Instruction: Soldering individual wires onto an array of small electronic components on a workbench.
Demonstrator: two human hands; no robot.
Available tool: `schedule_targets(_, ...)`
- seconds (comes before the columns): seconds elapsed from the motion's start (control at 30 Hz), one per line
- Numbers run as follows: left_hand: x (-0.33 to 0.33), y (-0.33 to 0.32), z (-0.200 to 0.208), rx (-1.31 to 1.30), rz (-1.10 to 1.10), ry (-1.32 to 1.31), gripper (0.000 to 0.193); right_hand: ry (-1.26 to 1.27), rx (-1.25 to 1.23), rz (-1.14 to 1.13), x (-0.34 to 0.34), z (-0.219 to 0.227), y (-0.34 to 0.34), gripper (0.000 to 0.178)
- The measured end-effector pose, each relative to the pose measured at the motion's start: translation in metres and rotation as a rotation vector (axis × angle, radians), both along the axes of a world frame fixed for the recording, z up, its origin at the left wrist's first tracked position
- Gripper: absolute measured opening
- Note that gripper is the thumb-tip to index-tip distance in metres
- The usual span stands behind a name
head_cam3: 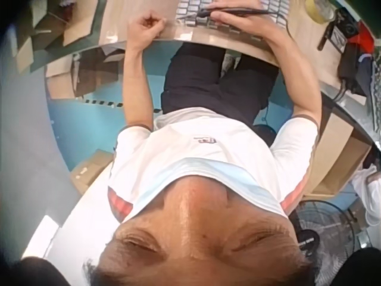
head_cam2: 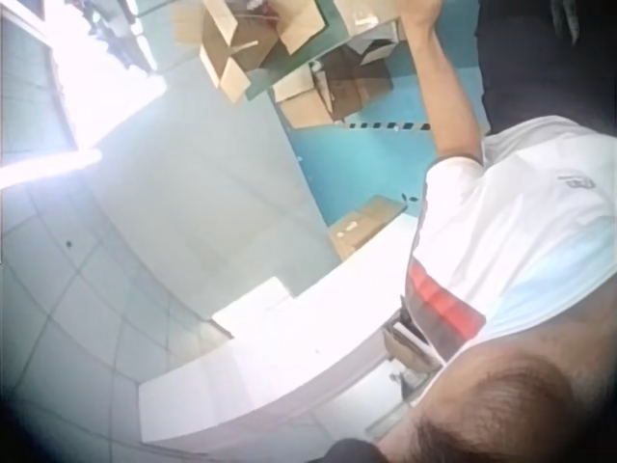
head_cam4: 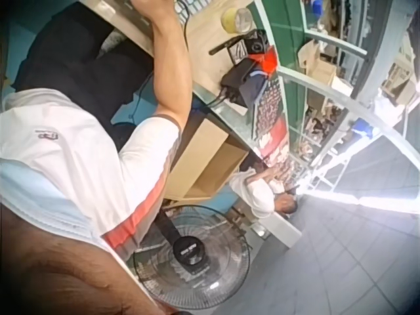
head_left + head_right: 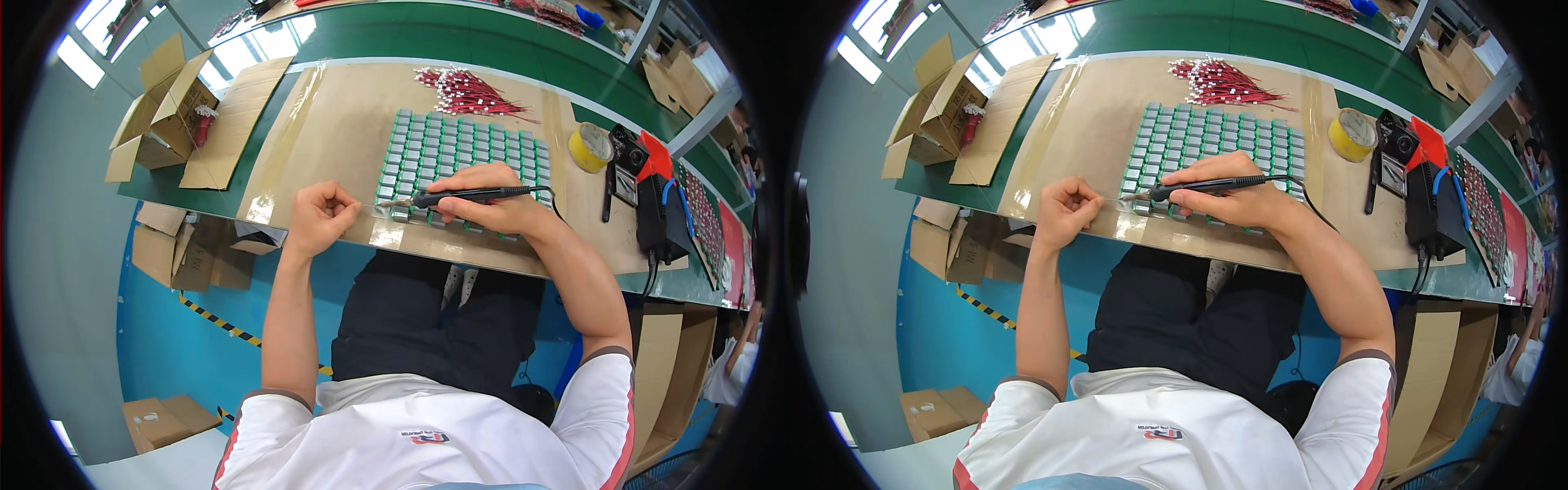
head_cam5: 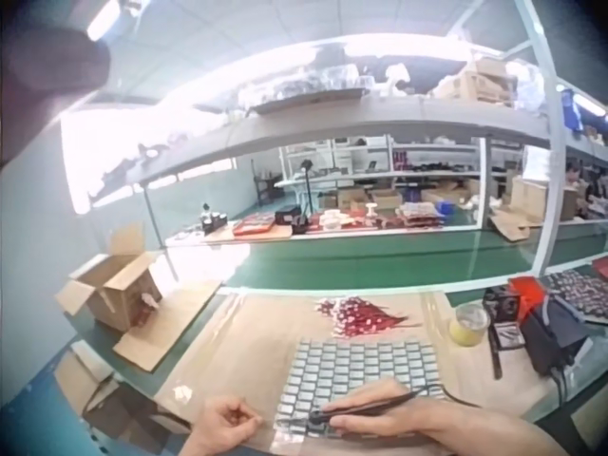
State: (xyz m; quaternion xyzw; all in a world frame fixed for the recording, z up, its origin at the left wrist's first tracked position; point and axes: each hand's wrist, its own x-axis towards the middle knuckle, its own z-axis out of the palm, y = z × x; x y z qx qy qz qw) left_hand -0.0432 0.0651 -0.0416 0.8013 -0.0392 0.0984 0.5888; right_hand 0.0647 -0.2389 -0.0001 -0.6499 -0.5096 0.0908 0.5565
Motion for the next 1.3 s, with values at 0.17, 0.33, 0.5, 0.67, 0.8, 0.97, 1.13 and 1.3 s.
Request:
schedule_targets(0.17,0.000,-0.004,0.004,-0.004,0.007,0.001,0.011,0.014,0.000,0.007,-0.001,0.002,-0.001,0.023)
schedule_targets(0.33,-0.002,-0.007,0.005,-0.022,0.020,0.003,0.011,0.022,-0.013,0.012,-0.002,0.002,-0.002,0.023)
schedule_targets(0.5,-0.004,-0.008,0.005,-0.017,0.039,0.000,0.010,0.091,-0.015,0.031,-0.004,0.000,-0.003,0.023)
schedule_targets(0.67,-0.003,-0.011,0.008,0.010,0.038,0.008,0.009,0.121,-0.022,0.037,-0.004,0.003,-0.005,0.022)
schedule_targets(0.8,0.000,-0.010,0.010,0.025,0.037,0.024,0.009,0.145,-0.018,0.041,-0.002,-0.001,-0.003,0.024)
schedule_targets(0.97,0.001,-0.010,0.008,0.020,0.041,0.034,0.011,0.175,-0.008,0.052,-0.002,-0.004,-0.004,0.024)
schedule_targets(1.13,-0.003,-0.011,0.013,-0.046,0.116,0.017,0.010,0.201,0.029,0.019,-0.005,0.002,-0.005,0.025)
schedule_targets(1.3,0.004,-0.014,0.010,-0.146,0.202,-0.032,0.014,0.129,0.164,-0.046,-0.004,0.007,-0.008,0.027)
